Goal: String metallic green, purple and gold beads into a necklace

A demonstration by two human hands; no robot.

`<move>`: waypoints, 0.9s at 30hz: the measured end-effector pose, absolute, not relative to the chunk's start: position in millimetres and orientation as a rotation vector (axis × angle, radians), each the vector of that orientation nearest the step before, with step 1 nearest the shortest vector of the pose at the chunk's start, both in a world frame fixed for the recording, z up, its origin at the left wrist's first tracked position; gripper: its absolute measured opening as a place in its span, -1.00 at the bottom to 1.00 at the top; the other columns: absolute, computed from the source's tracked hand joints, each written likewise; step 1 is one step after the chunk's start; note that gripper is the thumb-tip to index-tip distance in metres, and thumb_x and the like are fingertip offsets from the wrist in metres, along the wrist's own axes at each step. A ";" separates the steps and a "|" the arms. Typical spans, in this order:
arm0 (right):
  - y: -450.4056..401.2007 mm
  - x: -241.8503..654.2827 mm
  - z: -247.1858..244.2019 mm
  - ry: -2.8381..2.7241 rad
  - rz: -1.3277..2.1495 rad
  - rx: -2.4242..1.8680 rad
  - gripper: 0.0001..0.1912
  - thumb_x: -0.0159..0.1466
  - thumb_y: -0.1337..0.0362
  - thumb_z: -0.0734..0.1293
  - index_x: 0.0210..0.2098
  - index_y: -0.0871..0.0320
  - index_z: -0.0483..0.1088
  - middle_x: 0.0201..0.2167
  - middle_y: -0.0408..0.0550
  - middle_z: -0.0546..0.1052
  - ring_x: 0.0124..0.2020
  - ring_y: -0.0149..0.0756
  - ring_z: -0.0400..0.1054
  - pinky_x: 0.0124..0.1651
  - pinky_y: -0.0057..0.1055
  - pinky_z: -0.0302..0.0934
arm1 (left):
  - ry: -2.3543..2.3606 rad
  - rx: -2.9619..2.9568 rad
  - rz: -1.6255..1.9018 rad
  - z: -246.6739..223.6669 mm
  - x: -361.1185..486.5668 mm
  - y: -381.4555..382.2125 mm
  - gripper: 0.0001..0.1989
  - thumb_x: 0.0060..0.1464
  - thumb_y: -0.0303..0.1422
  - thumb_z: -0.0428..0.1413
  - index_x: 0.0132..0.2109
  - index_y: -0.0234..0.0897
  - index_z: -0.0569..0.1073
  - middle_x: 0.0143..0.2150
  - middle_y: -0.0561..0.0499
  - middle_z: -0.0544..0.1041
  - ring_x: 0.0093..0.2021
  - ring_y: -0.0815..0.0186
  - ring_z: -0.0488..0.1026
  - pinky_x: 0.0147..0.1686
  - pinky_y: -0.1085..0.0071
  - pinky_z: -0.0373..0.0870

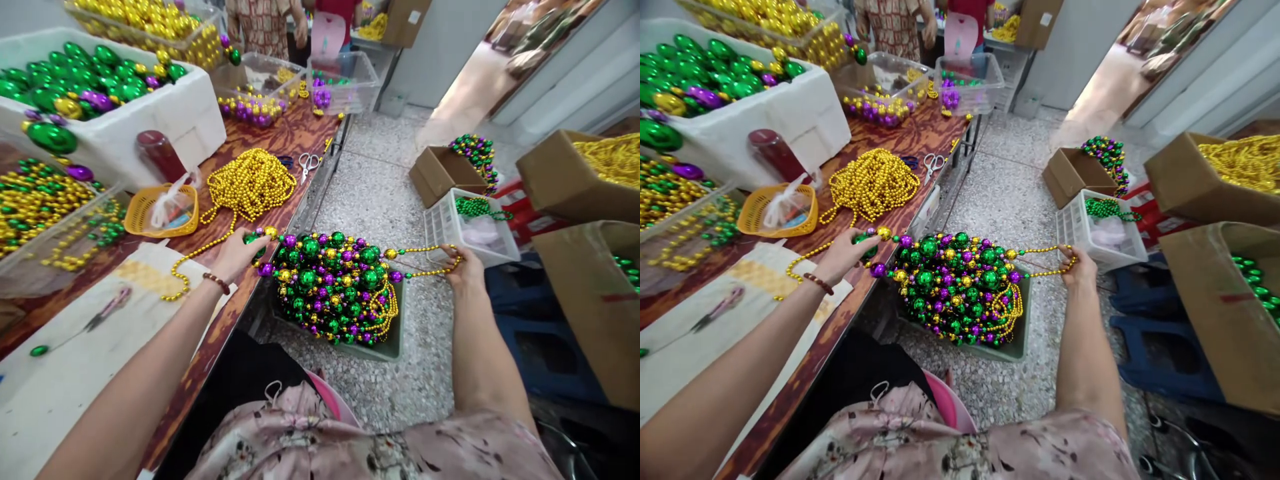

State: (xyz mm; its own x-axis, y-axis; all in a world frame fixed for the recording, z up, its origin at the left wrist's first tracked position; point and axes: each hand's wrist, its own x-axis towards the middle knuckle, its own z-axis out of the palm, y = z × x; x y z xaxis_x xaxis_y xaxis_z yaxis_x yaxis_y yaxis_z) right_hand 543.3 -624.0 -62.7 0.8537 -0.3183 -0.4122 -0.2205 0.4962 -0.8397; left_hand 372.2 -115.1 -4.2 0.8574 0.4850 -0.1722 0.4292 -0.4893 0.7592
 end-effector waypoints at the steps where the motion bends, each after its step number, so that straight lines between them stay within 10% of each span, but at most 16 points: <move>1: -626.2 541.9 -67.4 0.592 -0.059 -1.089 -0.79 0.34 0.49 0.14 -0.40 0.18 0.27 -0.52 -0.06 0.56 -0.72 -0.53 -0.06 -0.75 -0.67 -0.13 | 0.648 2.178 0.061 -5.6 380.3 -117.7 -0.44 -0.04 0.11 0.18 -0.12 -0.29 0.46 -0.34 -0.03 0.55 -0.40 0.25 0.44 -0.42 0.39 0.31; 21: -656.5 516.9 -184.6 0.822 0.213 -1.428 -0.86 0.26 0.43 0.40 -0.41 0.22 0.39 -0.58 -0.09 0.54 -0.68 -0.43 0.36 -0.70 -0.59 0.21 | 0.673 2.428 -0.215 -44.1 420.6 -139.5 -0.47 0.12 0.08 0.07 -0.06 -0.31 0.44 -0.26 -0.11 0.56 -0.26 0.13 0.49 -0.33 0.36 0.29; 27: -660.8 500.7 -220.1 0.931 0.260 -1.516 -0.81 0.42 0.23 0.34 -0.13 0.27 0.44 -0.31 -0.12 0.53 -0.43 -0.45 0.43 -0.41 -0.49 0.39 | 0.554 2.703 -0.243 -42.9 411.3 -158.5 -0.50 0.22 0.02 0.03 0.02 -0.35 0.41 -0.02 -0.26 0.54 -0.02 -0.01 0.51 -0.13 0.25 0.38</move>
